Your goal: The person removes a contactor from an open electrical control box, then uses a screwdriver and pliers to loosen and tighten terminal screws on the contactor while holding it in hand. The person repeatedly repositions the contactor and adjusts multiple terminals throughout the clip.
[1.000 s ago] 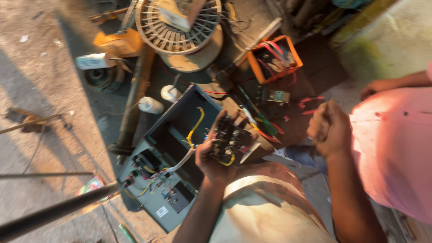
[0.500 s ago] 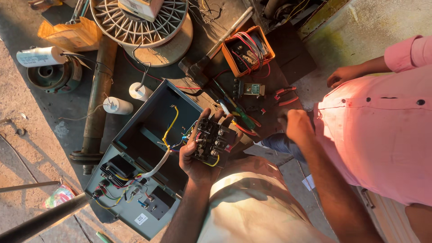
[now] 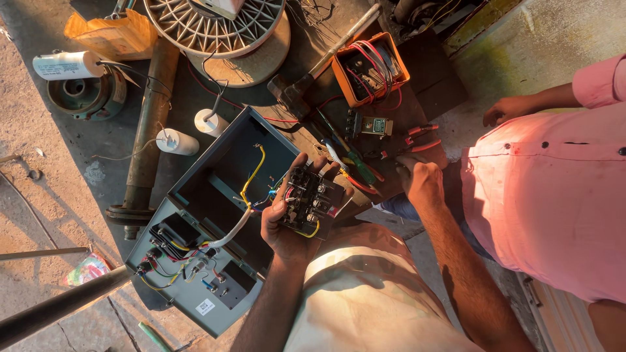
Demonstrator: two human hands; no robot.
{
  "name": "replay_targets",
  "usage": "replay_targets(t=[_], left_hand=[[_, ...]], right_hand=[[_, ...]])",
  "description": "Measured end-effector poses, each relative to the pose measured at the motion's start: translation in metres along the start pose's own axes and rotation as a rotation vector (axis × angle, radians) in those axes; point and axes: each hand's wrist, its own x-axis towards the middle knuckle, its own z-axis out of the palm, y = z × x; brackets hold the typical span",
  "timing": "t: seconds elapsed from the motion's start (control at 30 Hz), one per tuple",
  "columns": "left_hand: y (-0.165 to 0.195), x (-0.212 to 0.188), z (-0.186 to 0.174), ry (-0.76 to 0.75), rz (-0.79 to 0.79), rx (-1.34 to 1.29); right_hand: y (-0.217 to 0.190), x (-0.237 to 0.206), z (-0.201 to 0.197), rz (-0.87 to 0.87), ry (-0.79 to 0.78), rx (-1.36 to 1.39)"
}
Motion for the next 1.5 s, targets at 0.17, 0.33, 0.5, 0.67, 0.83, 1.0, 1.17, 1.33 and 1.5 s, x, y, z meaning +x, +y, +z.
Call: replay_targets(t=[0.17, 0.33, 0.5, 0.67, 0.83, 1.0, 1.17, 1.33, 1.5], left_hand=[[0.000, 0.001, 0.000, -0.012, -0.013, 0.003], [-0.002, 0.002, -0.002, -0.018, -0.028, 0.015], [-0.001, 0.001, -0.002, -0.023, -0.036, 0.018], [-0.002, 0.002, -0.001, -0.026, -0.030, 0.015], [-0.003, 0.001, -0.001, -0.018, -0.045, 0.011], [-0.002, 0.002, -0.001, -0.025, -0.045, 0.013], [-0.002, 0.002, 0.000, -0.032, -0.041, 0.010], [-0.003, 0.004, -0.001, -0.011, -0.056, 0.005], [-0.002, 0.005, 0.000, -0.022, -0.049, 0.002]], right_hand=[[-0.002, -0.001, -0.005, 0.055, 0.021, 0.144], [0.006, -0.007, -0.002, -0.027, 0.150, 0.245], [0.013, -0.014, -0.003, -0.023, 0.225, 0.301], [0.009, -0.017, -0.004, -0.131, 0.204, 0.241], [0.003, -0.013, 0.001, 0.052, 0.091, 0.097], [0.000, -0.007, 0.005, 0.093, 0.117, 0.078], [-0.003, -0.009, 0.003, 0.137, 0.085, 0.175], [-0.008, -0.009, 0.005, 0.081, 0.108, 0.108], [-0.013, -0.011, 0.001, -0.042, 0.141, 0.105]])
